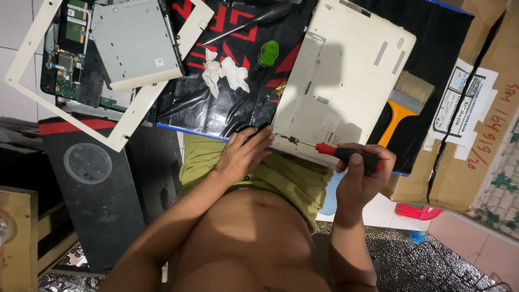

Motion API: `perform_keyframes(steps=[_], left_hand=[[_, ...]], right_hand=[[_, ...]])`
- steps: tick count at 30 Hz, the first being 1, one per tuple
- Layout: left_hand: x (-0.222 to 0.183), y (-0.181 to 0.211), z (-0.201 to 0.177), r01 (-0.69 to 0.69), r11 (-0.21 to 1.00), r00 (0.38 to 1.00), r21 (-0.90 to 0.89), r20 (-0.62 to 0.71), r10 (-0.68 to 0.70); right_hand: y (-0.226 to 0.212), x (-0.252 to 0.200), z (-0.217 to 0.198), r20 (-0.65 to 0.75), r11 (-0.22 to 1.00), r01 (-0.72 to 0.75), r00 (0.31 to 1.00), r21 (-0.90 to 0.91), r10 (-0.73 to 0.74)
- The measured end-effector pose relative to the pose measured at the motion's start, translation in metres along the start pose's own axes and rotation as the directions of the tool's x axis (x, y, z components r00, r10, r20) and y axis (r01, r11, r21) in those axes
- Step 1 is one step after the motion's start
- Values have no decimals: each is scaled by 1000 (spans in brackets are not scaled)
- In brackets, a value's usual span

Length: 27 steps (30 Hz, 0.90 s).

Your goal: Removing screws from a laptop's bottom panel using a screwdriver to disassemble it.

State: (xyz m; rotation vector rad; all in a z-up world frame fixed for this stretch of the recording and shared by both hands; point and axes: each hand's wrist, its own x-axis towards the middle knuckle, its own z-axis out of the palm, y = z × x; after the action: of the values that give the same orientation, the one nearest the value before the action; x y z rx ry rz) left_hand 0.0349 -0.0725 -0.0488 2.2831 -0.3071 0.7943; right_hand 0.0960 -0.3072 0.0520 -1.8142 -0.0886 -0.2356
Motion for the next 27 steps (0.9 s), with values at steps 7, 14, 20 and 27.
perform_keyframes(steps=[7,14,20,27], left_hand=[[-2,-1,6,-40,998,999,48,-15,41],[0,-1,5,-29,999,999,28,-40,30],[1,-1,2,-11,1000,999,0,-39,11],[-1,-1,3,-1,1000,999,2,-45,1]], right_hand=[[0,1,1,53,997,71,996,-4,-71],[-6,3,10,115,992,123,986,-8,-121],[-16,9,16,190,984,181,966,-3,-177],[-20,12,21,247,967,253,939,-30,-238]])
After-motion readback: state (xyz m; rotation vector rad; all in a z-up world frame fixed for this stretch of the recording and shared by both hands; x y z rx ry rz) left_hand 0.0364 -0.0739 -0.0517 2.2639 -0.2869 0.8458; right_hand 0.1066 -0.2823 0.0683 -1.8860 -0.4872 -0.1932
